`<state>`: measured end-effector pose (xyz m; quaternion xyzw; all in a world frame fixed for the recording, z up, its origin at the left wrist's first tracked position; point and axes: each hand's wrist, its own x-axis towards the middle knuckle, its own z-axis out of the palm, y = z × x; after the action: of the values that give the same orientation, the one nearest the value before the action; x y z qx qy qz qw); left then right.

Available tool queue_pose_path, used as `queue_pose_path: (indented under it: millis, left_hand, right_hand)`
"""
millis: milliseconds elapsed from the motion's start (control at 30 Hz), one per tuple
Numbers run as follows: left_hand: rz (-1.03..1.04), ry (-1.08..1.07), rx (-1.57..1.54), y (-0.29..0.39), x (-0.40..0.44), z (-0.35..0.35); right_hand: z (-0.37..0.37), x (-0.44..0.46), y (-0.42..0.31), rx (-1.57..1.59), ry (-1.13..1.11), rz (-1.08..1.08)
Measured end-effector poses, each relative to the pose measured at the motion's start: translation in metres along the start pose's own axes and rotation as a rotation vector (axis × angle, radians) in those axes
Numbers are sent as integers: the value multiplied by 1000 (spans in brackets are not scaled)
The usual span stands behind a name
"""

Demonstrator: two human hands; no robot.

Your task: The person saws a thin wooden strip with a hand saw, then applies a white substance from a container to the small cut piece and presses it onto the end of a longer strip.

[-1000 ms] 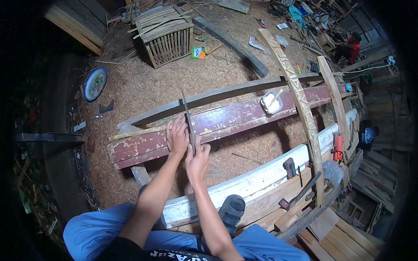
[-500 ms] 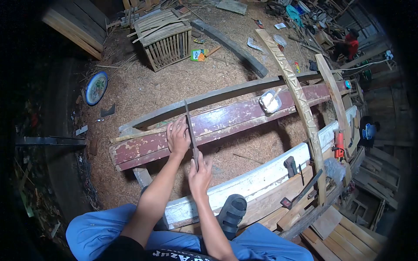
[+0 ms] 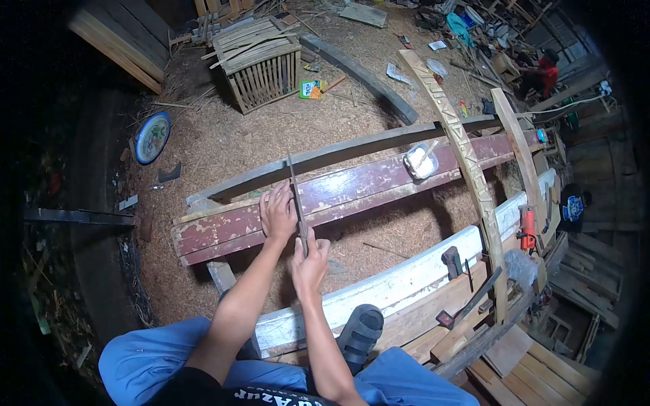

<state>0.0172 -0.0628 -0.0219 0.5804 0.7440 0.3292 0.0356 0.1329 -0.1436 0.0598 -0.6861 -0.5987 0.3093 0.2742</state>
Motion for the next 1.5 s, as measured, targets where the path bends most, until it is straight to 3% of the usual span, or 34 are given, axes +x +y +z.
queue_pose_path:
  millis: [200,333,633,800,1100,1500]
  left_hand:
    - [-70,-62,-19,6,0,-9]
    - [15,-35,-35,6,0,-12]
    - [-38,23,-121,5,-11,-16]
    - [-183,63,-107,7,-13,-10]
    - [-193,85,-96,5,-20,-3]
    - [-3,-16,-70,0,-10,-17]
  right_hand:
    - [-26,4,-12,171,41,82]
    - [-39,18,-15,210,126,84]
    - [-34,20,0,157,141,123]
    - [-19,14,22,75,129,60]
    - [-12,14,27,107,144,67]
    - [-10,15,26,140,150,52]
